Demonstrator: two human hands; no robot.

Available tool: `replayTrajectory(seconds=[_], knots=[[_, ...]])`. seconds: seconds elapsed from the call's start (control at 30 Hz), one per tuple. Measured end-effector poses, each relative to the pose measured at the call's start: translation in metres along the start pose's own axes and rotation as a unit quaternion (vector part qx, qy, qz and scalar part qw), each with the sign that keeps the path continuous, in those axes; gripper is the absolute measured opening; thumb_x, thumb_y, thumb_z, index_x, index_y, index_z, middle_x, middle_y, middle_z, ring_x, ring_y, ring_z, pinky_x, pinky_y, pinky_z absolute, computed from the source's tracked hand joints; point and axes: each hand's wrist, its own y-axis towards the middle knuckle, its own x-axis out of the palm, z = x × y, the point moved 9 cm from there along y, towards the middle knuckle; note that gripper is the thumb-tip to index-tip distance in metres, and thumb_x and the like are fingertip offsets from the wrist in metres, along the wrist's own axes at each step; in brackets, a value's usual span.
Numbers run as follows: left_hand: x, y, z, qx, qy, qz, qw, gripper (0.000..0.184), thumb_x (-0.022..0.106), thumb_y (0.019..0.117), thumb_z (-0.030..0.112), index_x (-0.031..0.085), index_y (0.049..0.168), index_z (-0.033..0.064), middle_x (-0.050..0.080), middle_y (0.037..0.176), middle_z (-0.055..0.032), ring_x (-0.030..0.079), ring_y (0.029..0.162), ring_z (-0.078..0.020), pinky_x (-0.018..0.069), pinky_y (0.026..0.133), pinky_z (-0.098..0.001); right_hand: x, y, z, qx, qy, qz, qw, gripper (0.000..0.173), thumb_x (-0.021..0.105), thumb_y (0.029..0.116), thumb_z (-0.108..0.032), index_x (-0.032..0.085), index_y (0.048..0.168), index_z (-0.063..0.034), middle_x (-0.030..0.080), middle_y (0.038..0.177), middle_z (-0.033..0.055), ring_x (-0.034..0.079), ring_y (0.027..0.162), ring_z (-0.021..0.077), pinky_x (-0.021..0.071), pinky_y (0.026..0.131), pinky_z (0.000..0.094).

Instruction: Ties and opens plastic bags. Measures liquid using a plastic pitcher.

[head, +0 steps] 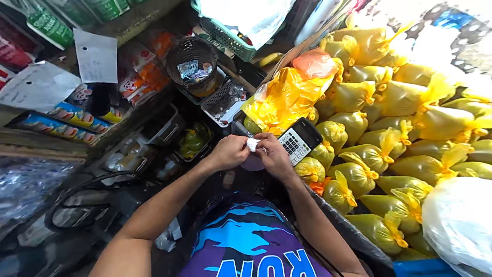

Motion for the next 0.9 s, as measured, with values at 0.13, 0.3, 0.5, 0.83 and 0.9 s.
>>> replayTrajectory(seconds=[0.13, 0.3, 0.5, 0.83, 0.9], knots=[[-0.016, 0.022, -0.013, 0.009, 0.039, 0.069, 0.997, 0.023, 0.052, 0.1, 0.016, 0.074, 0.104, 0.0154, 0.072, 0.085, -0.0046, 0.069, 0.071, -0.0207, 0.0585, 0.066, -0.0513, -0.007, 0.0, 0.015, -0.008, 0.026, 0.113, 0.993, 0.014, 0.071, 0.0948, -0.021, 0.078, 0.089, -0.0111, 0.067, 0.111, 0.0051, 0.063, 0.106, 0.0143, 0.056, 0.092, 0.0345], [-0.03, 0.036, -0.014, 0.073, 0.194, 0.17, 0.963, 0.027, 0.061, 0.0939, 0.022, 0.071, 0.116, 0.0105, 0.069, 0.12, -0.0123, 0.067, 0.107, -0.0343, 0.0511, 0.088, -0.0633, -0.014, 0.001, -0.003, -0.063, 0.088, 0.154, 0.982, 0.01, 0.073, 0.0929, -0.018, 0.079, 0.094, -0.0107, 0.068, 0.119, 0.0073, 0.057, 0.123, 0.0221, 0.0467, 0.109, 0.0456], [-0.008, 0.04, -0.034, -0.095, -0.327, 0.073, 0.937, 0.014, 0.056, 0.1028, 0.011, 0.065, 0.107, 0.0003, 0.071, 0.082, -0.0064, 0.067, 0.069, -0.0138, 0.0569, 0.061, -0.0293, -0.012, 0.047, 0.0, -0.072, 0.186, 0.149, 0.969, 0.012, 0.068, 0.0904, -0.004, 0.077, 0.098, 0.0001, 0.062, 0.131, 0.0156, 0.058, 0.125, 0.0206, 0.0504, 0.107, 0.0375], [0.016, 0.075, -0.05, -0.115, -0.398, 0.08, 0.907, 0.012, 0.059, 0.1014, 0.009, 0.067, 0.102, -0.0011, 0.067, 0.075, -0.0066, 0.062, 0.06, -0.0125, 0.0531, 0.054, -0.0262, -0.02, 0.052, 0.058, -0.008, -0.049, 0.037, 0.998, 0.022, 0.059, 0.0973, -0.014, 0.077, 0.108, -0.007, 0.065, 0.13, 0.015, 0.062, 0.121, 0.0236, 0.0511, 0.105, 0.0392], [0.019, 0.08, -0.064, -0.16, -0.388, 0.084, 0.904, 0.014, 0.057, 0.1014, 0.013, 0.062, 0.093, 0.0028, 0.062, 0.069, -0.0041, 0.058, 0.057, -0.0119, 0.0505, 0.053, -0.0264, -0.016, 0.052, 0.061, 0.006, -0.062, 0.075, 0.995, 0.017, 0.065, 0.0925, -0.016, 0.078, 0.102, -0.0098, 0.058, 0.139, 0.0143, 0.063, 0.117, 0.0211, 0.0555, 0.099, 0.0378]])
